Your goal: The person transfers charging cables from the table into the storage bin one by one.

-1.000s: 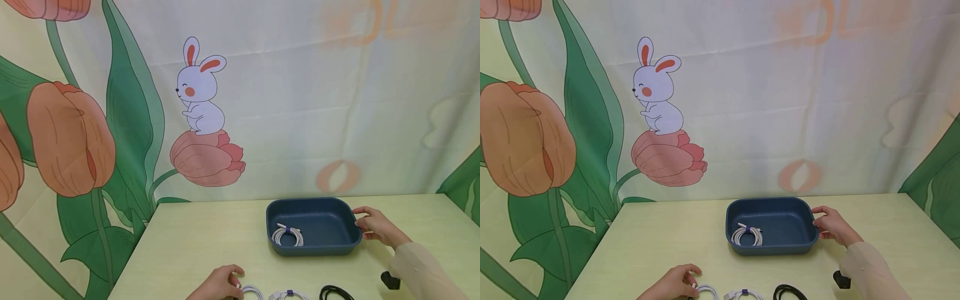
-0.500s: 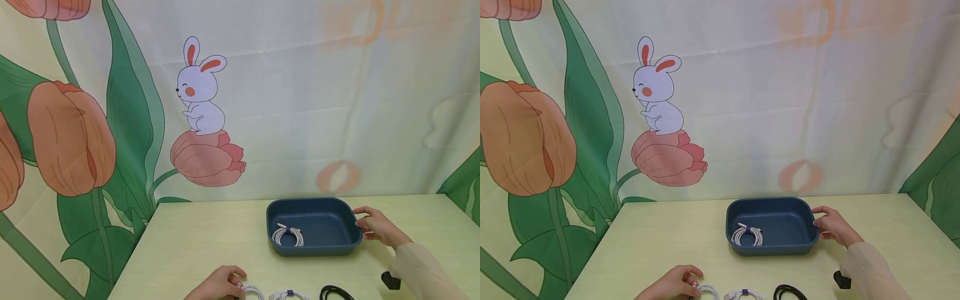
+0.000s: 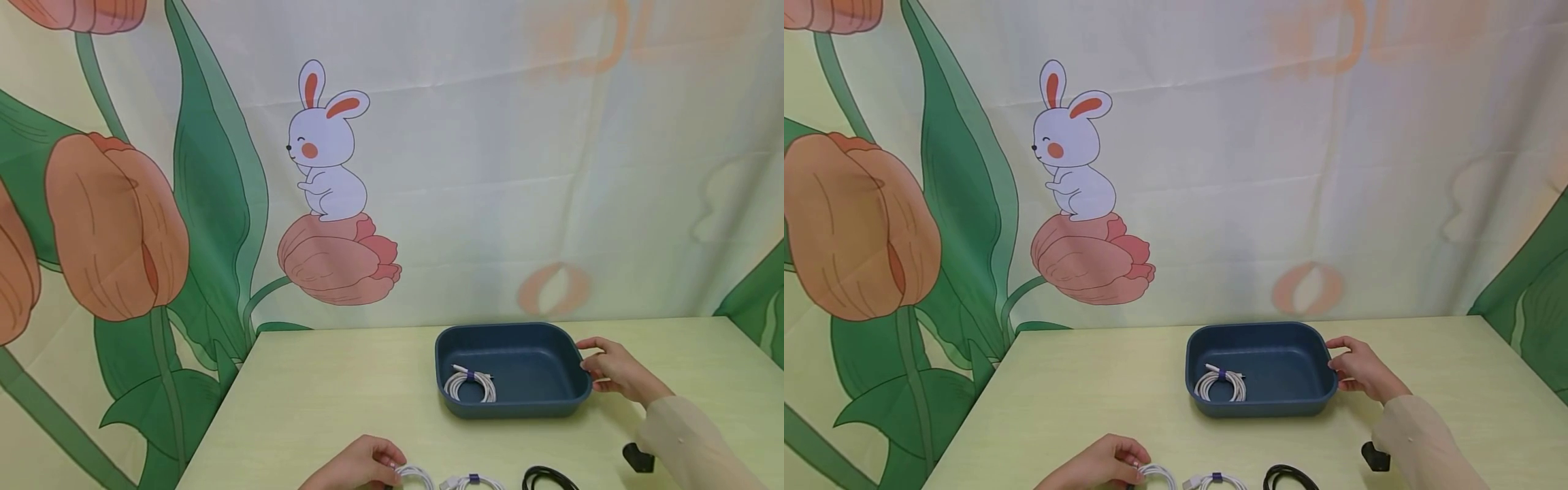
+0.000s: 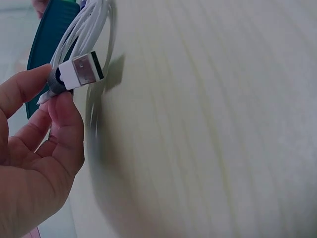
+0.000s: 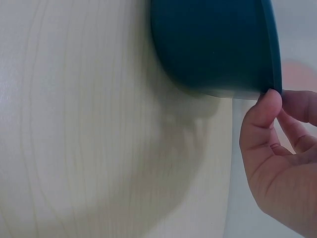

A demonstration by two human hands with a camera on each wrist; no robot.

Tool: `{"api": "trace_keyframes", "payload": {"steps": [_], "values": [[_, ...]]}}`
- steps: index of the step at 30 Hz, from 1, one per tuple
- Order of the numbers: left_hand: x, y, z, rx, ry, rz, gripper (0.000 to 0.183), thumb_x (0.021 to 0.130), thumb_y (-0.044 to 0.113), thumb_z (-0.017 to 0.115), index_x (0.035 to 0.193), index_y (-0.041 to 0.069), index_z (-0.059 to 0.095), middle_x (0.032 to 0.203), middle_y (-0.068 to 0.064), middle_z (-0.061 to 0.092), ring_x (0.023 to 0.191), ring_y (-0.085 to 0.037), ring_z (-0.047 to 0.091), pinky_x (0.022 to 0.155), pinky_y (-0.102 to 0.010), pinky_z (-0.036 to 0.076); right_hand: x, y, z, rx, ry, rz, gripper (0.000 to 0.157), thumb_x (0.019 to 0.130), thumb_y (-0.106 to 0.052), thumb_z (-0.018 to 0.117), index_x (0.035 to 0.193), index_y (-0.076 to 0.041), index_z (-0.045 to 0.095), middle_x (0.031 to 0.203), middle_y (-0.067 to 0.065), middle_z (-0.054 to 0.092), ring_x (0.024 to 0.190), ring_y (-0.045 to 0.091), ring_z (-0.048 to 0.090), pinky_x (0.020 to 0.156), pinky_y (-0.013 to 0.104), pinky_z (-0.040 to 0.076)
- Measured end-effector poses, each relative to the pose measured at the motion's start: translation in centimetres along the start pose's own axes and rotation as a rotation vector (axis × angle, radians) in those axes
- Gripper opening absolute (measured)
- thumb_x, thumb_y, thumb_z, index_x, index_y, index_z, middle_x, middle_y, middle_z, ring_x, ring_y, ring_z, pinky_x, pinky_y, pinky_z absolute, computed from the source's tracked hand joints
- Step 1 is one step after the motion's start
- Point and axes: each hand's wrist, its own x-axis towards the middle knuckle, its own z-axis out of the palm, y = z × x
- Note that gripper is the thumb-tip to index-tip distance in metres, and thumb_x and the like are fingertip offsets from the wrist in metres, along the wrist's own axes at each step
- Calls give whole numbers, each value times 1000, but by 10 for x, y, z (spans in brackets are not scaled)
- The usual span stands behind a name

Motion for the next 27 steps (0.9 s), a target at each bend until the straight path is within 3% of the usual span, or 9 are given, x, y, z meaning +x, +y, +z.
{"api": "trace_keyframes", "payload": {"steps": [7, 13, 27], "values": [[-1, 1, 1, -41, -34, 10, 18, 76, 5, 64, 94, 2, 63, 82, -2, 62, 70, -10, 52, 63, -20, 46, 0, 2, 0, 3, -1, 2, 48, 88, -8, 44, 131, 0, 26, 70, 3, 48, 56, 13, 47, 55, 28, 46], [1, 2, 2, -64, -18, 1, 19, 76, 7, 65, 95, 4, 64, 80, -1, 60, 70, -12, 51, 62, -21, 45, 2, 3, -1, 1, -2, -1, 47, 88, -8, 44, 130, 0, 26, 71, 3, 47, 56, 13, 47, 55, 28, 46], [4, 16, 3, -41, 0, 68, 20, 76, 5, 65, 96, 3, 63, 75, -1, 56, 67, -13, 51, 61, -25, 48, 1, 1, -1, 5, -6, -7, 47, 87, -8, 44, 130, 0, 26, 70, 2, 47, 56, 13, 47, 55, 28, 46]]}}
